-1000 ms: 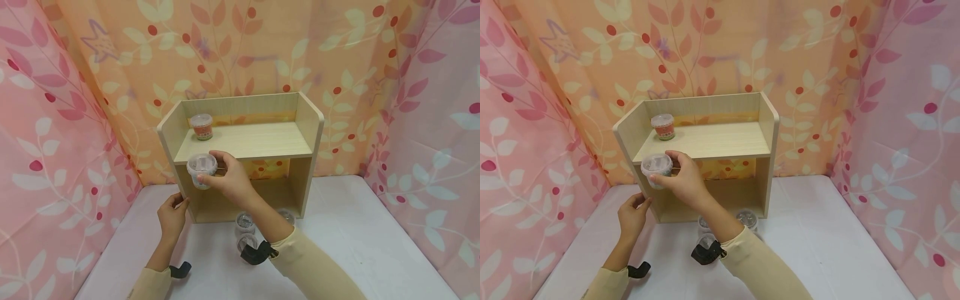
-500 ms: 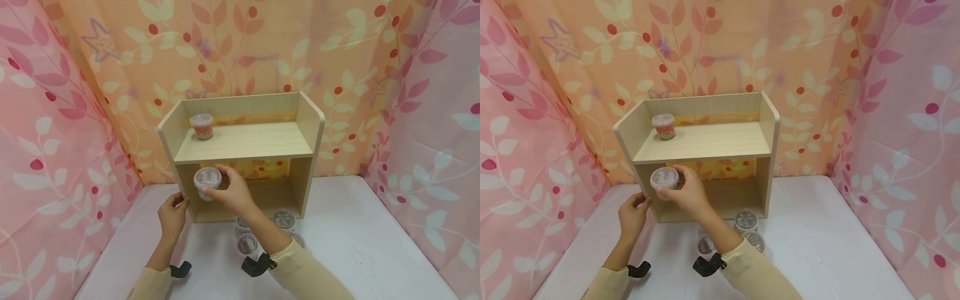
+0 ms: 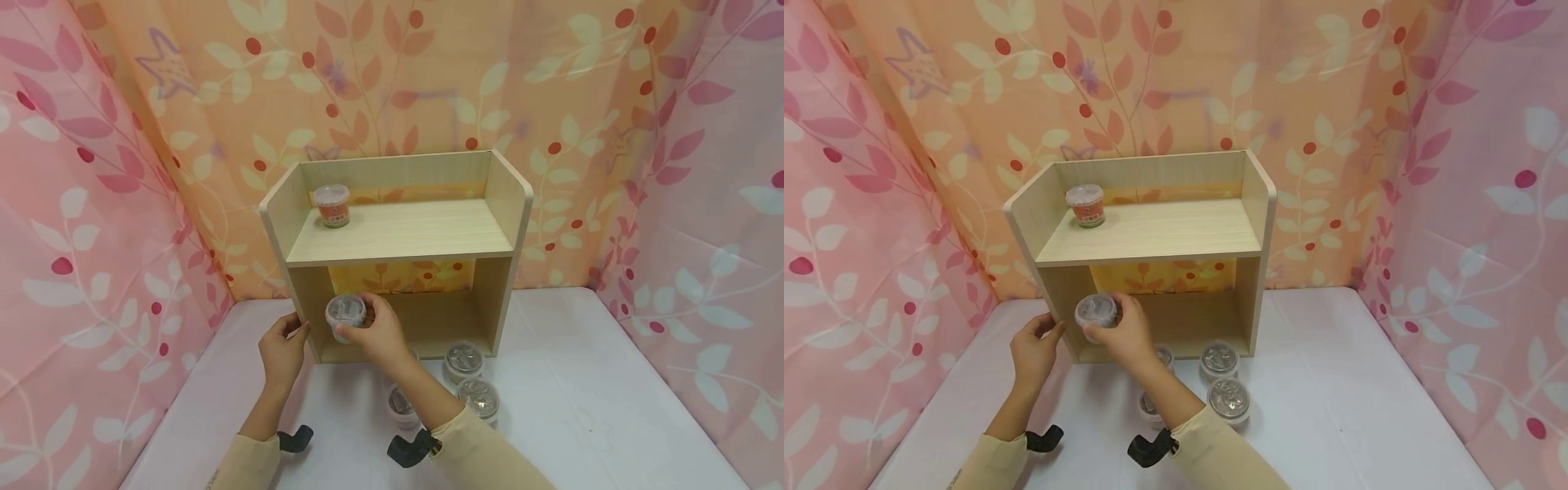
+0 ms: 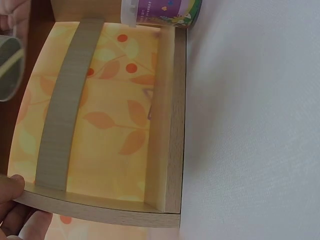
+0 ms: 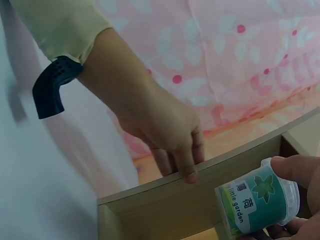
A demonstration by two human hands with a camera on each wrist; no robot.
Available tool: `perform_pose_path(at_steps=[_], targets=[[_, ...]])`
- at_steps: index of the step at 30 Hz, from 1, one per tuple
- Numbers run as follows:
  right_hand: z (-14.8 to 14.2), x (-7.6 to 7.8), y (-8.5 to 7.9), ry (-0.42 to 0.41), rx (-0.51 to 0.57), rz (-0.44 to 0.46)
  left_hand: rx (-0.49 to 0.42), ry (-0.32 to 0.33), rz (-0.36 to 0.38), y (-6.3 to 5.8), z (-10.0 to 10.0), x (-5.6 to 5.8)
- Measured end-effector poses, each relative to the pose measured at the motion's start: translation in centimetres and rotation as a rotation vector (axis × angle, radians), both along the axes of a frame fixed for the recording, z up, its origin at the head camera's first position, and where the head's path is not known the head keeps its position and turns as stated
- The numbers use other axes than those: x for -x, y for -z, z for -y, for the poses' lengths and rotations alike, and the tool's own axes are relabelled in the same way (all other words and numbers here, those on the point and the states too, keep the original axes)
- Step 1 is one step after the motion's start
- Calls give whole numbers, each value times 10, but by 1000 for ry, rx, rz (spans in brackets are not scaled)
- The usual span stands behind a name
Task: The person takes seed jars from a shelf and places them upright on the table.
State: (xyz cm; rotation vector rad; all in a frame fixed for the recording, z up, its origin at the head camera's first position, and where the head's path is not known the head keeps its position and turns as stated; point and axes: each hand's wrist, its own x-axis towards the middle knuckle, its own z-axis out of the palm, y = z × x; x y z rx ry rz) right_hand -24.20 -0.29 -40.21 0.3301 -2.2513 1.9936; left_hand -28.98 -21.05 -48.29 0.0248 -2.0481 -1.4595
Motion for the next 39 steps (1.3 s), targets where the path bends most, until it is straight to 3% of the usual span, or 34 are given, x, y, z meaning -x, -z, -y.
perform_pose_path(at_steps=[13, 24, 39], targets=[[15, 3, 36, 55, 16, 70, 32, -22, -7, 2, 0, -1], [34, 0, 60, 157, -147, 74, 32, -12, -12, -1, 0, -2], [42, 4, 92, 184, -245, 61, 17, -5, -21, 0, 0, -1]])
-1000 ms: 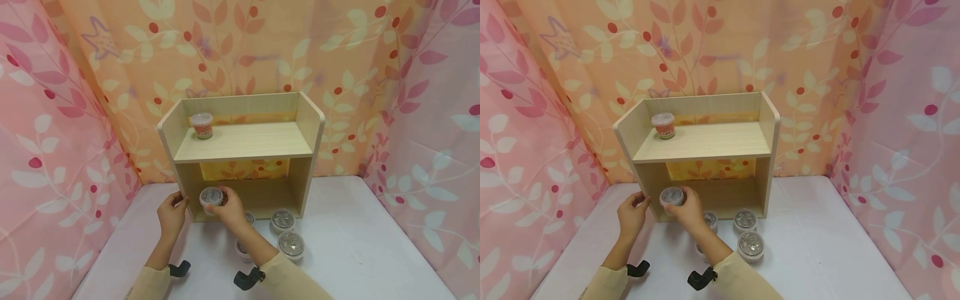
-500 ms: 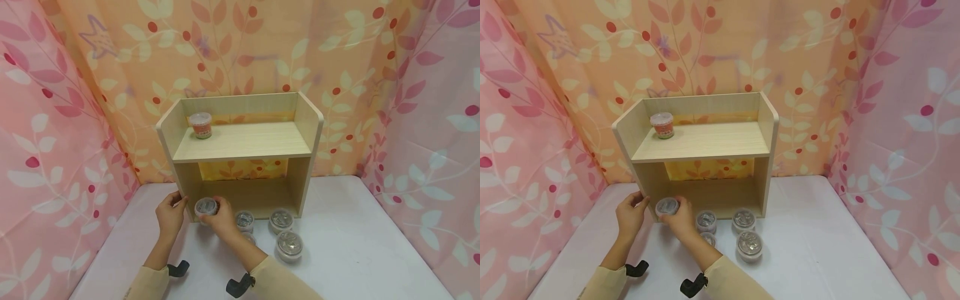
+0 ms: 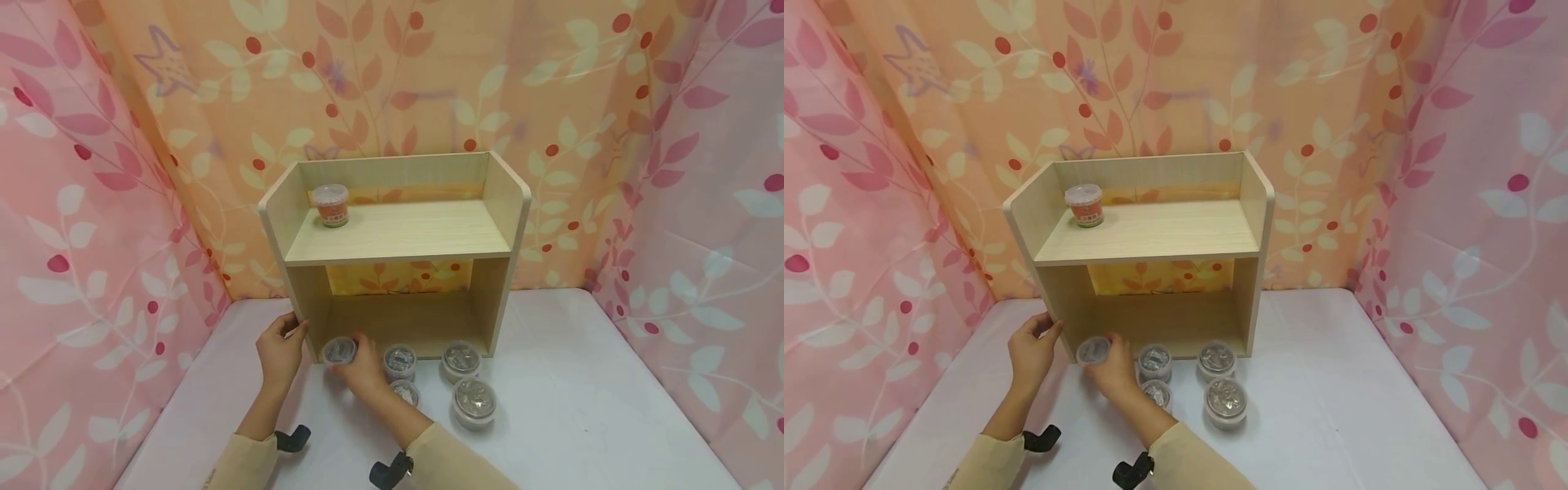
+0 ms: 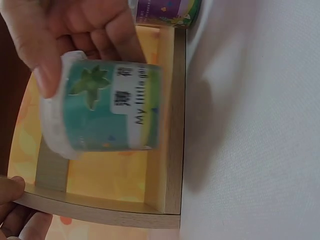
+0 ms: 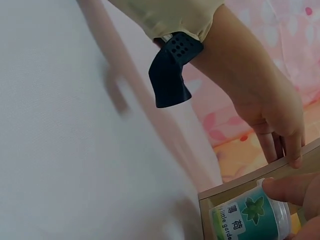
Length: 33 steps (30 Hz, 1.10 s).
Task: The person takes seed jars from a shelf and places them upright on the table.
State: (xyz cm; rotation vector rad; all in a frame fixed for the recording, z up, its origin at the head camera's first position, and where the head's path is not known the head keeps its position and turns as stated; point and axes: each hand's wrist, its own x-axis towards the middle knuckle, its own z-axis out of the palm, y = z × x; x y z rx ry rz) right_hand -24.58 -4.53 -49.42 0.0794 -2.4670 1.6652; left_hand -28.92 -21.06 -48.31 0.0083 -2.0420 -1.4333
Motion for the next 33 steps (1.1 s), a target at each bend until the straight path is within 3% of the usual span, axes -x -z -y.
perform_pose_path(at_steps=[15, 33], targets=[[5, 6, 16, 52, -59, -3, 29, -17, -1, 2, 1, 0], [4, 1, 8, 26, -45, 27, 4, -9, 3, -2, -1, 0]])
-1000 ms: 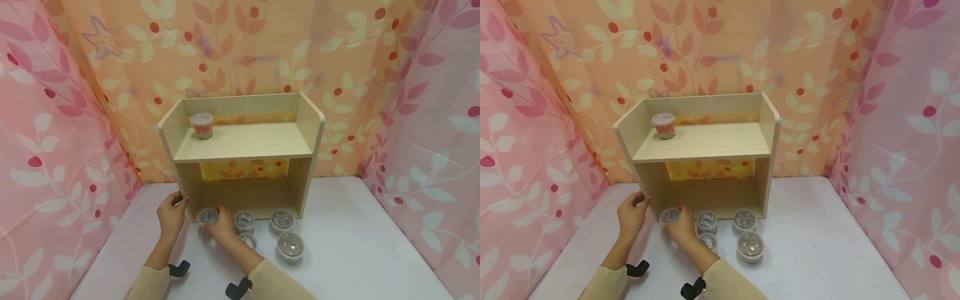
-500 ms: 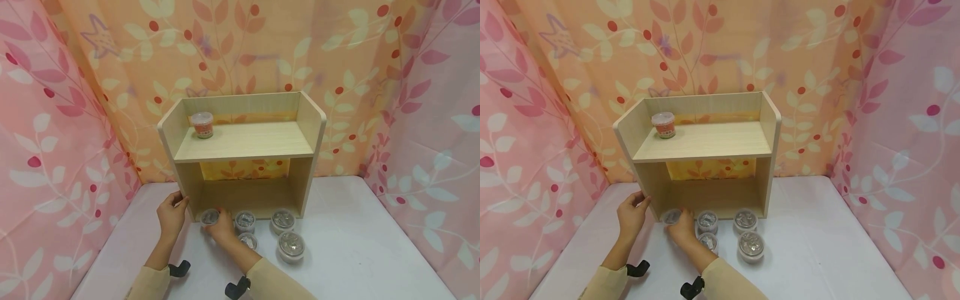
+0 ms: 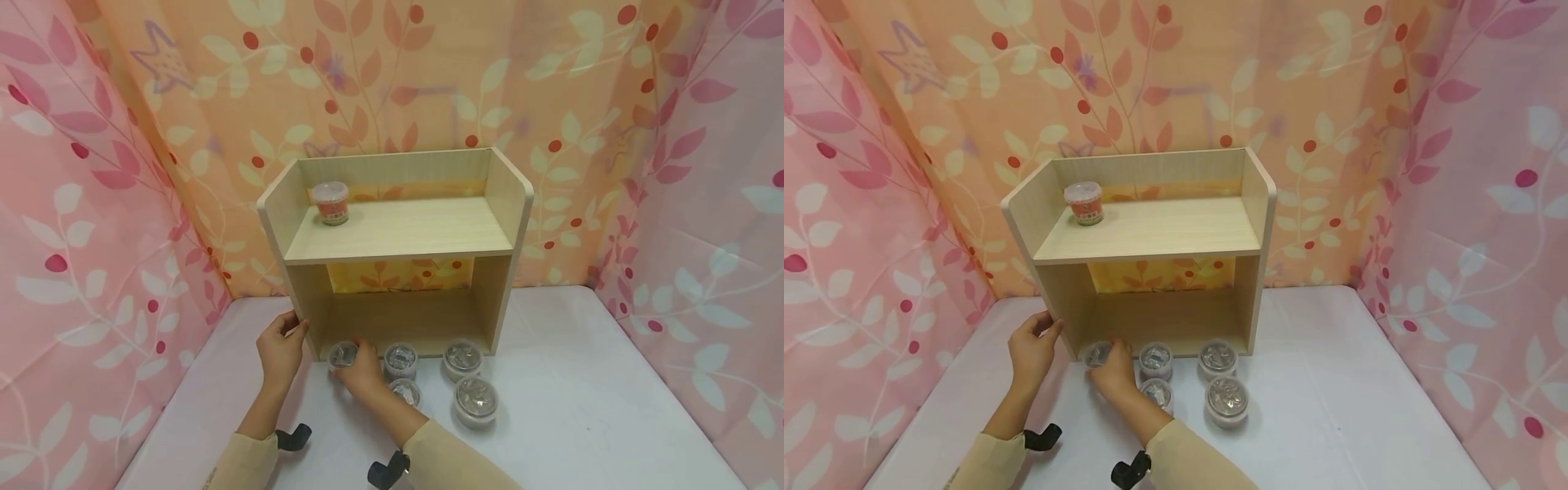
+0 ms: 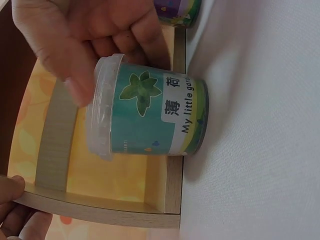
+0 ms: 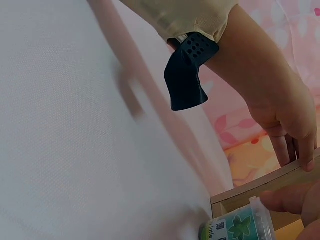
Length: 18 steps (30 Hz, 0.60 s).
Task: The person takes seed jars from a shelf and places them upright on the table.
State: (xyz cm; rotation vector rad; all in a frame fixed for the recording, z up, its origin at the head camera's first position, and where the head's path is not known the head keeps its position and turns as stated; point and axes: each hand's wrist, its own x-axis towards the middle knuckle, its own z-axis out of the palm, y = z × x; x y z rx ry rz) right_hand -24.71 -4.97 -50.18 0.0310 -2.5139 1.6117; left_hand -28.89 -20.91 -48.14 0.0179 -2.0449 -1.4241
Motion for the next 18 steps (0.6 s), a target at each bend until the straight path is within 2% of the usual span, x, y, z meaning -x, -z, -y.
perform_pose_path(at_steps=[5, 11, 14, 18], targets=[[-1, 2, -1, 14, 76, -10, -8, 8, -16, -1, -1, 1], [-5, 0, -4, 14, 115, -17, -11, 3, -6, 3, 1, 0], [-7, -3, -11, -19, 140, -25, -10, -8, -1, 4, 2, -1], [-10, -7, -26, -71, 184, -51, -18, 9, -8, 2, 2, 0]])
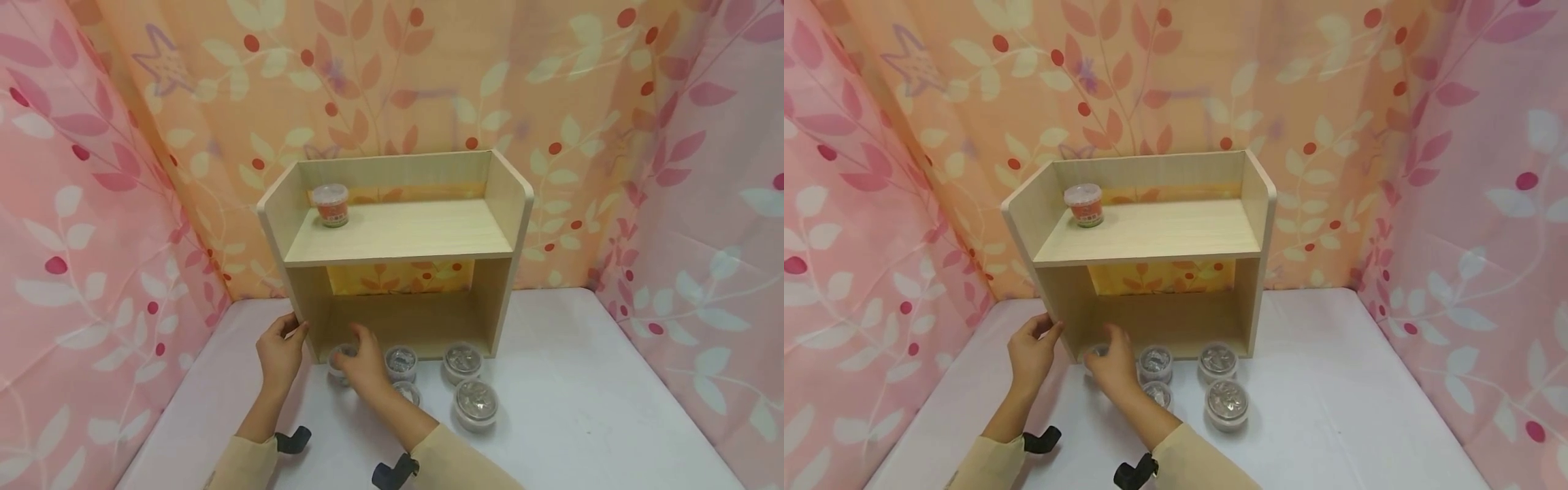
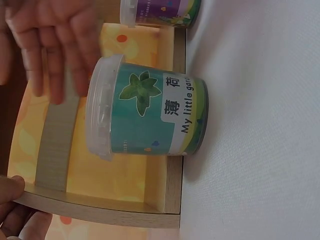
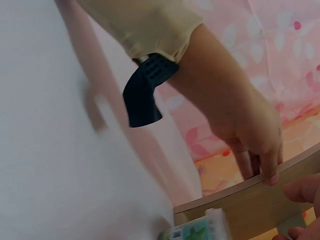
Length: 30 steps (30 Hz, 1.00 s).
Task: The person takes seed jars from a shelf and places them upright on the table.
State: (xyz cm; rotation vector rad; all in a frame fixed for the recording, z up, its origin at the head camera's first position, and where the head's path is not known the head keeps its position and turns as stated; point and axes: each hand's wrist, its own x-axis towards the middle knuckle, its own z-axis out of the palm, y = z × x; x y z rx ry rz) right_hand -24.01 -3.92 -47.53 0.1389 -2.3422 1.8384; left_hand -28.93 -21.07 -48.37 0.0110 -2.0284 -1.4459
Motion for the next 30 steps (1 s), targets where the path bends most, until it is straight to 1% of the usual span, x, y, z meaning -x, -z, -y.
perform_pose_path(at_steps=[5, 11, 14, 16, 19, 22, 30], targets=[[-6, -4, -19, -68, 31, -54, 9, -1, -7, 0, 1, 2], [-14, -11, -43, -109, 39, -87, 6, 10, -6, 0, 1, 2], [-20, -15, -57, -157, 30, -87, 5, 6, 0, 0, 0, 2], [-25, -18, -66, -203, 27, -98, 7, 1, 5, 1, 0, 1], [-32, -20, -80, -268, 15, -125, 6, -1, 8, 1, 0, 1], [-38, -20, -92, -310, -12, -167, 14, -8, 16, 1, 0, 2], [-52, -16, -128, -372, -81, -237, 9, 0, 30, -4, -1, -2]])
